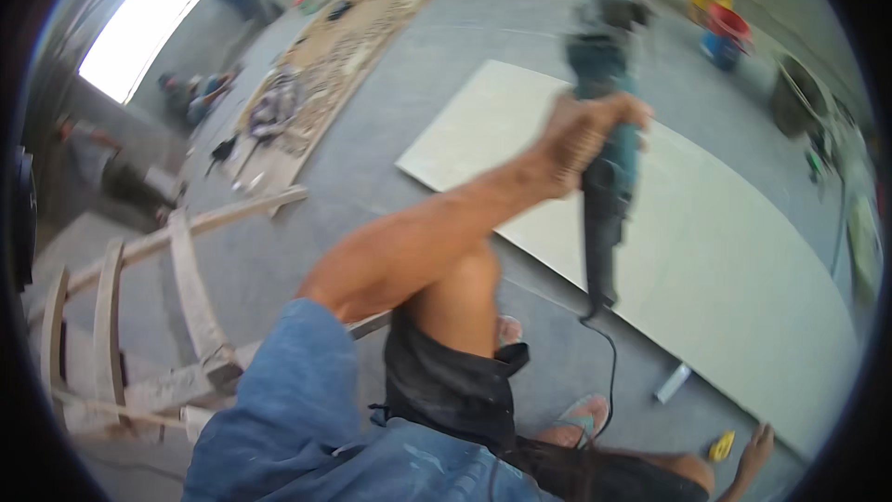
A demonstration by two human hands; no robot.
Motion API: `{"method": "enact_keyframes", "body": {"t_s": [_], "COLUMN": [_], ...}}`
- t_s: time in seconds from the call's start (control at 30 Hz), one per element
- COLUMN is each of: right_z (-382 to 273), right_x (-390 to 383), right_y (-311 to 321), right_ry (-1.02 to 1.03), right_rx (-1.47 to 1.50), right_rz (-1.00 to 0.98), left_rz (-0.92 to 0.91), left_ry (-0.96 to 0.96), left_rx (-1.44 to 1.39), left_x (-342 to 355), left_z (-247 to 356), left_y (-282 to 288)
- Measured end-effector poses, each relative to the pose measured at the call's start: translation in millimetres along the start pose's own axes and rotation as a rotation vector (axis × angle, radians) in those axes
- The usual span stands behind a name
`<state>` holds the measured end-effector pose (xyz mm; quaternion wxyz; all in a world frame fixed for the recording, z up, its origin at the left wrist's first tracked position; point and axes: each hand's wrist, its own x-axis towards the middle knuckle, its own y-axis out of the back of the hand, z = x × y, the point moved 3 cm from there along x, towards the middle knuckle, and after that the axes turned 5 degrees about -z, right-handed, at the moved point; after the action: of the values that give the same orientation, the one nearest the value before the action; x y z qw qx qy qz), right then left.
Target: The person marks a line on a large board using a straight edge and then cuts along the line using a power grinder.
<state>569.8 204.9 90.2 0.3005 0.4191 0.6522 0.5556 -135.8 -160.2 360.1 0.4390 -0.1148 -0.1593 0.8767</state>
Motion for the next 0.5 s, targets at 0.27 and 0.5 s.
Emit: {"method": "enact_keyframes", "body": {"t_s": [0.27,0.5], "right_z": [-13,16], "right_x": [-244,-344], "right_y": [17,10], "right_ry": [-0.787,-1.023], "right_rx": [0.047,0.201], "right_rz": [0.241,0.381], "left_rz": [-0.061,-0.166], "left_ry": [0.119,0.302], "left_rx": [-0.113,-0.034], "left_x": [3,-2], "left_z": [-10,-31], "left_y": [44,6]}}
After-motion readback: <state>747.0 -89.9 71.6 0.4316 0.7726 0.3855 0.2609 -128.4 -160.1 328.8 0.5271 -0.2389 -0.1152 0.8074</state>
